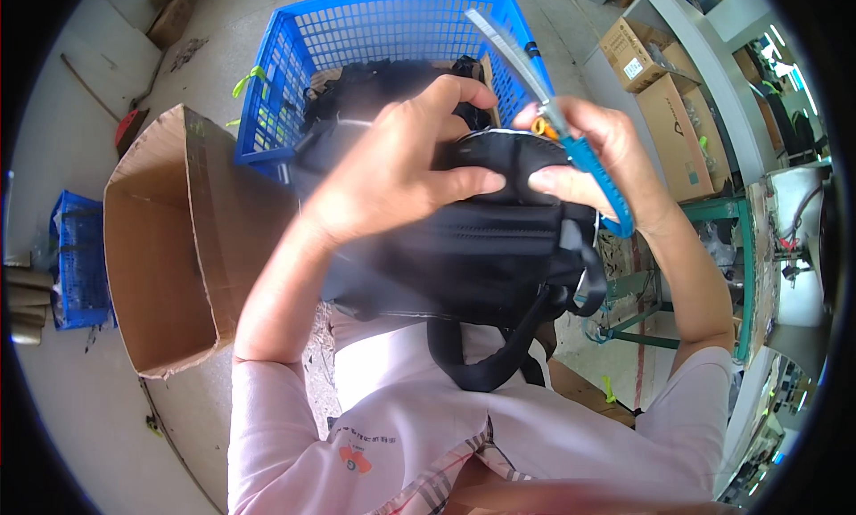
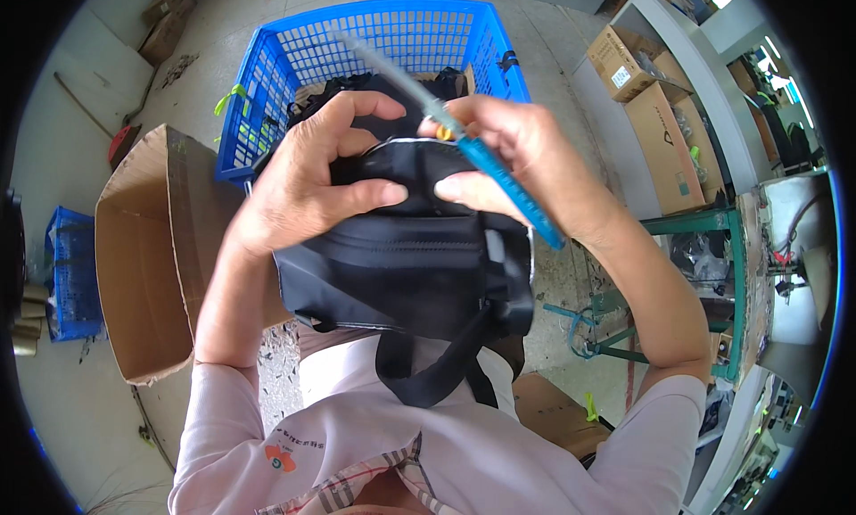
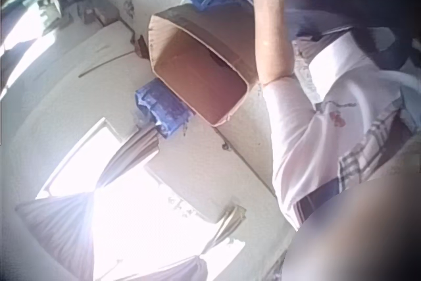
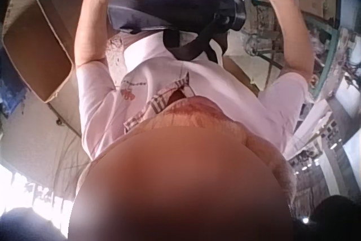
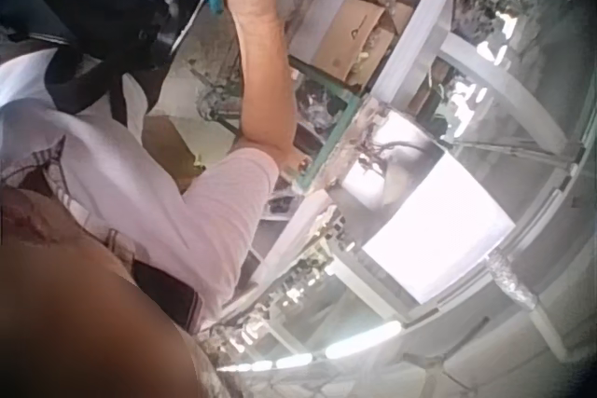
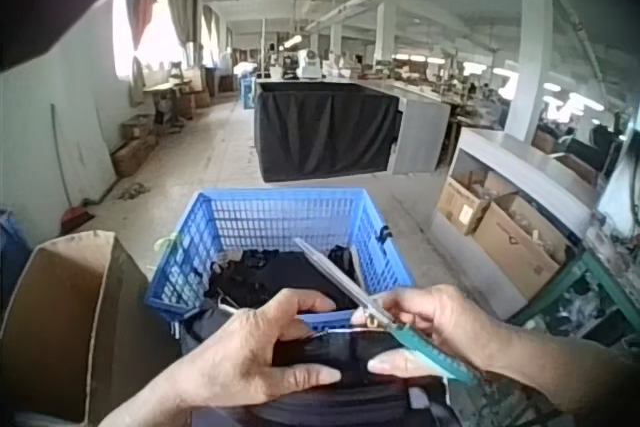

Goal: The recorder uses scissors to trim excess threads and material from black backpacks.

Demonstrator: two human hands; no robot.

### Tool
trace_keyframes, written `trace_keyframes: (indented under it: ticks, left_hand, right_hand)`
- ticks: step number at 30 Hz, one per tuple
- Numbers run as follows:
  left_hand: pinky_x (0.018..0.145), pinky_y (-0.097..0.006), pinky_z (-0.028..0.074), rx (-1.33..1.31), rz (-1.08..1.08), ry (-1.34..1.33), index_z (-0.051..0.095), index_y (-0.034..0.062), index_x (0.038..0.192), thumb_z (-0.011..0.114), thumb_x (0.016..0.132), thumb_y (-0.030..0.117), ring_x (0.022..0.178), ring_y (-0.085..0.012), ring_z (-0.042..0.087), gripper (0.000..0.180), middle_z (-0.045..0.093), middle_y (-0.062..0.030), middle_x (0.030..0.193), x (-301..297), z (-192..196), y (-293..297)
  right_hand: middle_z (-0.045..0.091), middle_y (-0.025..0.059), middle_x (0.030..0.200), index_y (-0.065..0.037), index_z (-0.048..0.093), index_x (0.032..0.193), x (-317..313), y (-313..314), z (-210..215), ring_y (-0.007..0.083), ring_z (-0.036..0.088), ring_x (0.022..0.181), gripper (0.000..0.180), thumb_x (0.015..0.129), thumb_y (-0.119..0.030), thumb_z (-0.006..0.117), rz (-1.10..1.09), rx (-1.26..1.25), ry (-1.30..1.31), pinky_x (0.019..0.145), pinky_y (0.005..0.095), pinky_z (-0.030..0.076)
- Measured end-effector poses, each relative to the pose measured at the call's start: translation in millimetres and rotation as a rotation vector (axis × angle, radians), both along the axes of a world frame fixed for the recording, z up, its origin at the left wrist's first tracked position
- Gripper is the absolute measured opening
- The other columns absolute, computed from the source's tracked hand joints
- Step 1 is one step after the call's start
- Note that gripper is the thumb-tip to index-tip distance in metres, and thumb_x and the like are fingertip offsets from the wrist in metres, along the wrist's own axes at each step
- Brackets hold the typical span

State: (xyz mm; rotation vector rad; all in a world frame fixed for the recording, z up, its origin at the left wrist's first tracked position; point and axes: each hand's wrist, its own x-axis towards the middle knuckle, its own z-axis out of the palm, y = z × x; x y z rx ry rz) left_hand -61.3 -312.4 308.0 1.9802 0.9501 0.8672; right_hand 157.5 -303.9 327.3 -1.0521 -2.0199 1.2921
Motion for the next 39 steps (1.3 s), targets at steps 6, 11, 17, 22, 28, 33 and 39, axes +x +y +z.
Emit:
trace_keyframes:
  ticks: [6,11,17,22,28,33,39]
  left_hand:
    - [0.073,-0.029,0.045,-0.041,0.053,0.209,0.058,-0.0006,0.095,0.072,0.069,0.025,0.079,-0.0196,0.059,0.040,0.061,-0.0117,0.082,-86,-12,11]
    - [0.065,-0.028,0.043,-0.038,0.277,0.494,0.059,-0.0032,0.085,0.074,0.064,0.022,0.068,-0.0124,0.052,0.036,0.058,-0.0045,0.072,-127,-25,8]
    - [0.070,-0.021,0.041,-0.348,0.281,-0.194,0.059,-0.0002,0.089,0.079,0.059,0.023,0.074,-0.0086,0.051,0.043,0.057,-0.0001,0.080,-156,-50,-10]
    - [0.071,-0.021,0.042,-0.443,0.371,-0.503,0.059,0.0008,0.094,0.077,0.061,0.017,0.074,-0.0081,0.054,0.041,0.061,-0.0018,0.083,-148,-72,-25]
    - [0.068,-0.021,0.042,-0.284,0.376,-0.583,0.059,0.0012,0.086,0.074,0.065,0.011,0.071,-0.0085,0.054,0.027,0.061,-0.0016,0.078,-128,-64,-28]
    - [0.069,-0.021,0.043,-0.249,0.365,-0.584,0.059,0.0011,0.087,0.076,0.063,0.014,0.070,-0.0087,0.054,0.032,0.061,-0.0023,0.078,-127,-65,-28]
    - [0.069,-0.022,0.043,-0.187,0.321,-0.623,0.058,0.0016,0.085,0.077,0.062,0.015,0.070,-0.0093,0.055,0.032,0.062,-0.0032,0.078,-129,-65,-33]
  right_hand:
    - [0.058,0.0025,0.088,-0.003,0.055,0.100,13,-6,-2,0.0101,0.052,0.082,0.040,0.065,-0.018,0.069,-0.026,0.154,-0.022,0.078,0.0250,0.041]
    - [0.057,0.0005,0.085,-0.006,0.056,0.101,21,-10,-6,0.0087,0.051,0.081,0.037,0.067,-0.008,0.068,-0.003,0.165,0.052,0.078,0.0238,0.040]
    - [0.056,0.0002,0.085,-0.005,0.056,0.102,25,-20,-7,0.0079,0.050,0.082,0.038,0.066,-0.006,0.067,-0.004,0.234,0.040,0.078,0.0236,0.039]
    - [0.051,-0.0029,0.077,-0.006,0.055,0.102,40,-23,-10,0.0063,0.046,0.073,0.037,0.066,-0.007,0.066,-0.079,0.152,-0.049,0.069,0.0205,0.039]
    - [0.048,0.0014,0.076,-0.002,0.052,0.107,49,-16,14,0.0092,0.046,0.070,0.066,0.058,-0.037,0.079,-0.072,0.067,-0.376,0.062,0.0217,0.039]
    - [0.050,0.0051,0.081,-0.005,0.051,0.103,38,-2,31,0.0189,0.051,0.074,0.078,0.046,-0.050,0.079,0.155,0.529,-0.603,0.063,0.0317,0.041]
    - [0.053,0.0071,0.083,-0.007,0.052,0.095,34,20,31,0.0247,0.054,0.075,0.069,0.047,-0.049,0.078,0.334,0.645,-0.730,0.065,0.0361,0.042]
